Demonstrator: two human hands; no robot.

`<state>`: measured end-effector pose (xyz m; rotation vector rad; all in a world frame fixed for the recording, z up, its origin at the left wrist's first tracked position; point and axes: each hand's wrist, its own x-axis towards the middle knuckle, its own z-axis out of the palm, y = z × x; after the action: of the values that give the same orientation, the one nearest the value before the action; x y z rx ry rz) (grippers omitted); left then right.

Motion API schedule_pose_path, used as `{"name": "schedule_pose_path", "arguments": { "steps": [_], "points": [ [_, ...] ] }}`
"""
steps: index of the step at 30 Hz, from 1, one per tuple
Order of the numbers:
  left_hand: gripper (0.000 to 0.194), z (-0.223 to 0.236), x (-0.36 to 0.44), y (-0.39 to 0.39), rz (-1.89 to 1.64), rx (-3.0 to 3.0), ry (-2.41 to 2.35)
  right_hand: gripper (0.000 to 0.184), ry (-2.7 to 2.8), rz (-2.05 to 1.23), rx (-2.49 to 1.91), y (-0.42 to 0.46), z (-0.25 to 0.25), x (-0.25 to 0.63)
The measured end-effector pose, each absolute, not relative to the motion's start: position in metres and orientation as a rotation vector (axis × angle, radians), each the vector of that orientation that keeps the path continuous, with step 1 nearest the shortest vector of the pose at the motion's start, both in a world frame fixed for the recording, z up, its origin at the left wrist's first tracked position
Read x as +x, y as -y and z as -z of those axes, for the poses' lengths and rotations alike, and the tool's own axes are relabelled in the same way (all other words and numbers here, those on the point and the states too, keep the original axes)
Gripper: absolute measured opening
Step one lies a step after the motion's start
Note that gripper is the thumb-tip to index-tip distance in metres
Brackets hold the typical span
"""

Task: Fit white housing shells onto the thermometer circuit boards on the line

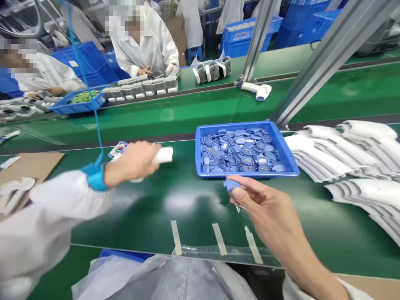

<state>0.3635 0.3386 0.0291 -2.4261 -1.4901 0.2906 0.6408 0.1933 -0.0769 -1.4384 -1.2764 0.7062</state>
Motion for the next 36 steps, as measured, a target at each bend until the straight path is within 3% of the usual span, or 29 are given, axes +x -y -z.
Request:
{"name": "schedule_pose_path", "arguments": {
  "steps": [4, 11, 14, 24, 32, 36],
  "points": [
    [0.036, 0.007, 0.339, -0.257, -0.183, -2.513, 1.745, 0.044, 1.144, -0.910, -1.350, -0.186, 0.084, 0.596],
    [0.031, 0.042, 0.358, -0.193, 0.704, -3.051, 1.904, 0.036, 1.147, -1.031, -1.146, -0.165, 0.081, 0.536],
    [0.032, 0.049, 0.363, -0.187, 0.880, -3.081, 1.911, 0.035, 1.132, -0.986, -1.174, -0.159, 0.084, 0.531],
    [0.029, 0.044, 0.367, -0.189, 0.438, -3.126, 1.582, 0.033, 1.564, -0.506, -1.217, -0.153, 0.091, 0.552],
    [0.028, 0.039, 0.371, -0.197, 0.386, -3.179, 1.342, 0.033, 1.707, -0.230, -1.234, -0.148, 0.080, 0.557],
    [0.031, 0.050, 0.375, -0.196, 0.513, -3.211, 1.276, 0.023, 1.720, -0.204, -1.288, -0.147, 0.084, 0.553]
  ]
}}
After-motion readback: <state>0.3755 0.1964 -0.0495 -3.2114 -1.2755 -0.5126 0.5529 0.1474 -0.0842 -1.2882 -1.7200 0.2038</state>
